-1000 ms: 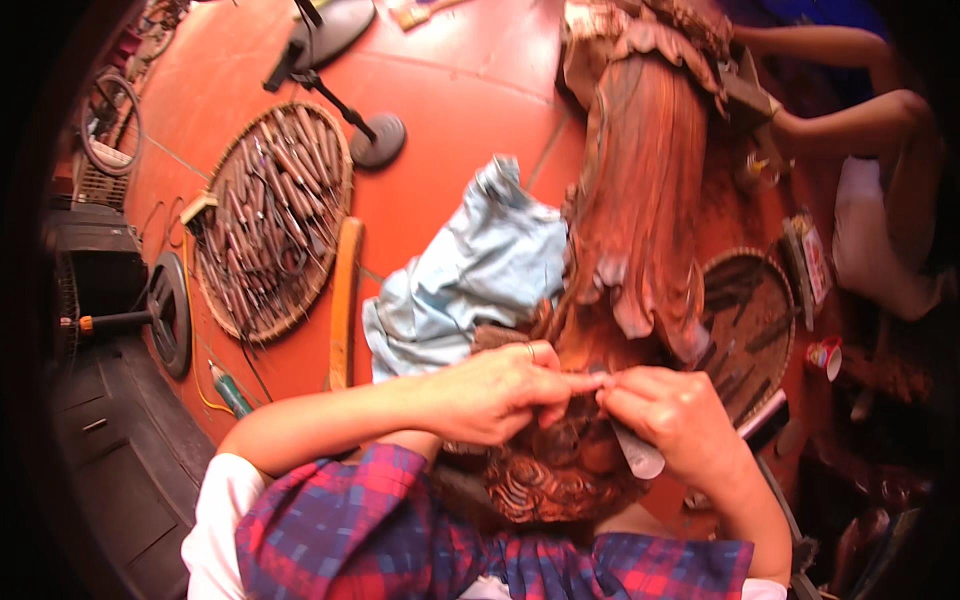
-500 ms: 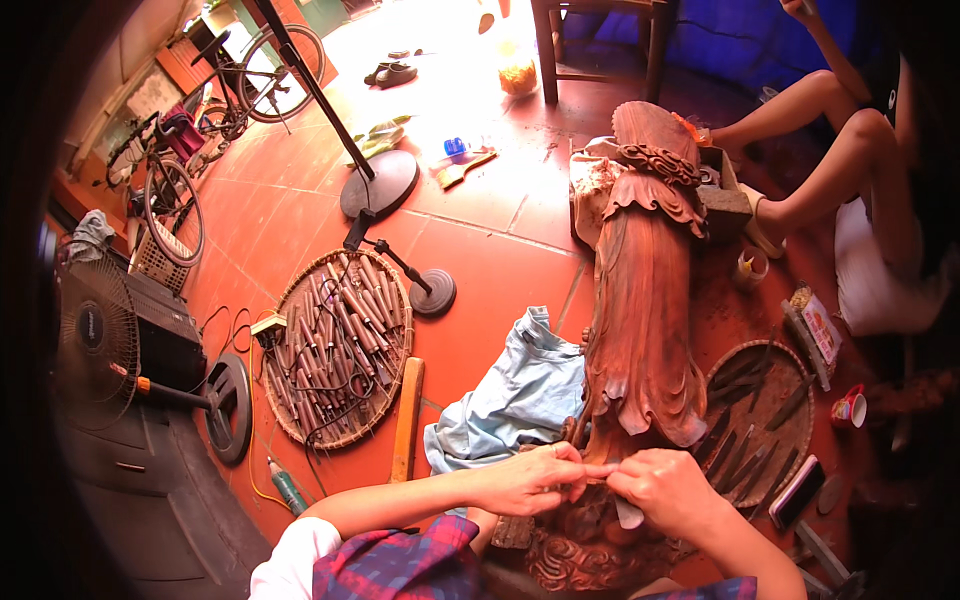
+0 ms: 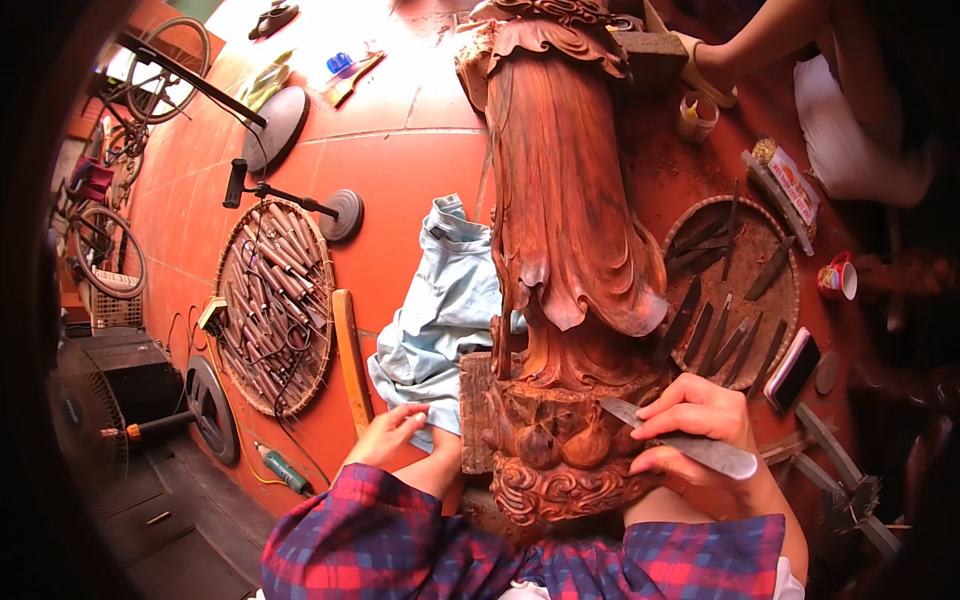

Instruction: The person is carving a detailed wooden sculpture using various hand tools. They are seated on the floor, holding the wood steady with one hand while using a chisel or knife with the other to shape the intricate details of the piece.

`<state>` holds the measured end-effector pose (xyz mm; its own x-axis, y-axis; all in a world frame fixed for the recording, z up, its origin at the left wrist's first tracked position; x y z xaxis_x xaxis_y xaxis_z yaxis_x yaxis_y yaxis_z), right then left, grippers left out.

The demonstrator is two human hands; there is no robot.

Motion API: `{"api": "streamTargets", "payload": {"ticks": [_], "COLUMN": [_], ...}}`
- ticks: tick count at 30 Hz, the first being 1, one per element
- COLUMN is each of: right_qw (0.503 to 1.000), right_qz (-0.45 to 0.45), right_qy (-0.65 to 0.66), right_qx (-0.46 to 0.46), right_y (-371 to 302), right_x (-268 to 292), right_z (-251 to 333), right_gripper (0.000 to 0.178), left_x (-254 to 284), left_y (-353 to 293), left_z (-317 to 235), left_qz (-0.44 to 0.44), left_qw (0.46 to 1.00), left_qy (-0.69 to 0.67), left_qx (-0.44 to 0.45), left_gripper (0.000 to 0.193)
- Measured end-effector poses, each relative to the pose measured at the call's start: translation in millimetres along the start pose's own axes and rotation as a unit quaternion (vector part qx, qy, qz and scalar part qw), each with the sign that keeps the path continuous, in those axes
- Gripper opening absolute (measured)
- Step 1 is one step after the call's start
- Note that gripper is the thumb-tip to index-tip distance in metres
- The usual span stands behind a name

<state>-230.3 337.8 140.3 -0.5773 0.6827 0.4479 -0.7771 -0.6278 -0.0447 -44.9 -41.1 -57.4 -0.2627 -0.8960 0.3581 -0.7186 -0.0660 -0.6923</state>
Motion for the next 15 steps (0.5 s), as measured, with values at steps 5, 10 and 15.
{"api": "streamTargets", "payload": {"ticks": [5, 10, 15], "right_qw": [0.996, 0.979, 0.934], "right_qz": [0.004, -0.037, -0.025], "right_qy": [0.089, 0.199, 0.322], "right_qx": [0.008, -0.035, -0.152], "right_y": [7, 10, 3], "right_x": [-4, 0, -15], "right_z": [3, -4, -15], "right_gripper": [0.017, 0.013, 0.027], "left_x": [-21, -51, -79], "left_y": [-10, -11, -15], "left_z": [23, 105, 133], "left_qz": [-0.106, -0.096, -0.033], "left_qw": [0.992, 0.935, 0.896], "left_qy": [-0.06, -0.251, -0.356], "left_qx": [-0.017, 0.232, 0.262], "left_gripper": [0.039, 0.028, 0.028]}}
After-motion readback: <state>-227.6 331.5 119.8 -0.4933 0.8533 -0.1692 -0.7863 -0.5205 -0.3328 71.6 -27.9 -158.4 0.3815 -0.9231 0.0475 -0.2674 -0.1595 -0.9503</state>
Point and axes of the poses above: each hand's wrist, its own y-axis towards the middle knuckle, its own x-axis out of the back of the hand, z = x × y, the point moved 7 cm from there along y, towards the middle knuckle, and after that the axes turned 1 degree about z, right-handed, at the moved point
